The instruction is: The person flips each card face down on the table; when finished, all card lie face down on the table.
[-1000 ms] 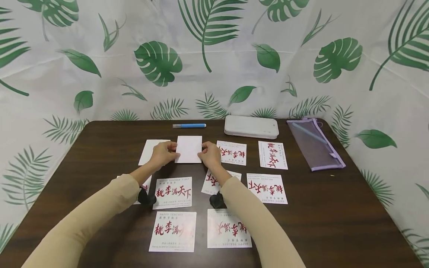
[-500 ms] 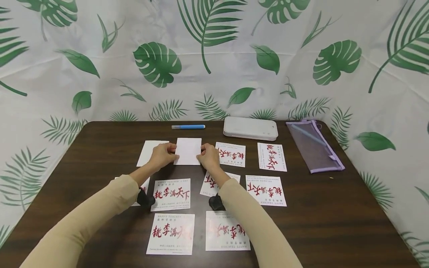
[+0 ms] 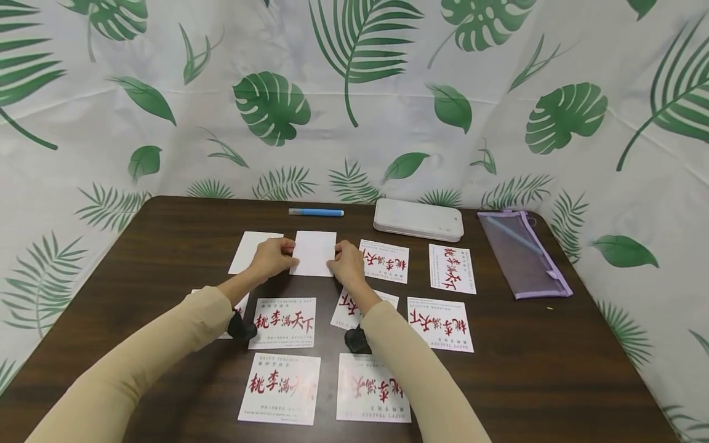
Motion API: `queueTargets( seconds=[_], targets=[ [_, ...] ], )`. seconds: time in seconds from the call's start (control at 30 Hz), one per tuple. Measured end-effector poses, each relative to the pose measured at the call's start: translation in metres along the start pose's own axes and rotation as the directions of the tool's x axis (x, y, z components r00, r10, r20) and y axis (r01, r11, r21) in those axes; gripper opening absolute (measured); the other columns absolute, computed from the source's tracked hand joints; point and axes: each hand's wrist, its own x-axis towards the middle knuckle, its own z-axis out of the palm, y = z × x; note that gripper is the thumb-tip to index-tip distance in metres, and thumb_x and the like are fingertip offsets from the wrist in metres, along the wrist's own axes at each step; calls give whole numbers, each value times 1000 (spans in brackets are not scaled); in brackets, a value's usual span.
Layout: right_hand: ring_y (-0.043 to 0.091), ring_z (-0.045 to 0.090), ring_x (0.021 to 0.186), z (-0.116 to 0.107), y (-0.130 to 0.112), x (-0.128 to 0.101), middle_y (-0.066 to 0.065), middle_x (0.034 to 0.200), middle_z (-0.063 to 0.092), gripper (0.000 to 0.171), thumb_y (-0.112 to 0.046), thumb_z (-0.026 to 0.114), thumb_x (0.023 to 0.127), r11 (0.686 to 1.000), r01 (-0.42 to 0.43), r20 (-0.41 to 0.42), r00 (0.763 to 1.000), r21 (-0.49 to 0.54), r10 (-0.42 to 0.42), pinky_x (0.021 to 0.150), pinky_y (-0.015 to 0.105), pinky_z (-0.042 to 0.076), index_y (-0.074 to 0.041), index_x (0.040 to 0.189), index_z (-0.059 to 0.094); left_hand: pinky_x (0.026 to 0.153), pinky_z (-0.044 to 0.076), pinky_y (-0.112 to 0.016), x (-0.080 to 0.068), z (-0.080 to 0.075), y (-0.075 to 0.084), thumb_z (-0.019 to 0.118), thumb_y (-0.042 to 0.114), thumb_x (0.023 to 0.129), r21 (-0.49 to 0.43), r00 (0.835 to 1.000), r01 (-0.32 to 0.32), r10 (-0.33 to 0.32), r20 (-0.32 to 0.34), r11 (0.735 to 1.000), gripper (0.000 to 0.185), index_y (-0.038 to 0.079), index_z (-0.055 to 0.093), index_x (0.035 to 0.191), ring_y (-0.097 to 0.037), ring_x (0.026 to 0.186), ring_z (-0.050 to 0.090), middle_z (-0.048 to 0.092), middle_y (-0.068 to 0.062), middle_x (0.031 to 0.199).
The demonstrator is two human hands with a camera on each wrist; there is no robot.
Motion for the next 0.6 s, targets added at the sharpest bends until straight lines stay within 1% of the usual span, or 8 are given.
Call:
queueTargets(
  seconds=[0.13,0.3,0.4,0.6],
  targets=[
    [19,52,69,-1,0,-2,9,77,59,33,-1,74,75,1000,16,-13,1000,-20,-16,63,27,41,3,105,62,90,46,-40,0,0,1,70,7,79,31,1000,-19,20,-5,999,39,-5,62,115,-28,100,57,64,-15,107],
    [18,51,67,2,-1,-4,9,75,59,34,-1,75,73,998,43,-6,999,-44,-43,63,27,41,3,104,62,81,46,-39,-3,0,-1,70,5,77,80,999,-30,31,-14,996,29,-4,65,104,-25,90,54,63,-13,98],
    [17,50,66,5,-1,-4,8,74,58,34,-2,75,73,997,47,3,999,-56,-47,62,27,41,3,104,62,79,46,-38,-4,-2,-1,69,4,77,98,999,-31,33,-19,995,24,-3,65,100,-24,87,54,63,-12,97],
    [16,49,65,3,1,-2,7,73,57,35,-3,76,73,997,44,-13,999,-64,-45,61,26,41,3,105,62,82,47,-39,-2,-2,2,70,6,77,102,999,-36,38,-9,994,28,-2,66,104,-25,91,56,65,-12,100]
  ],
)
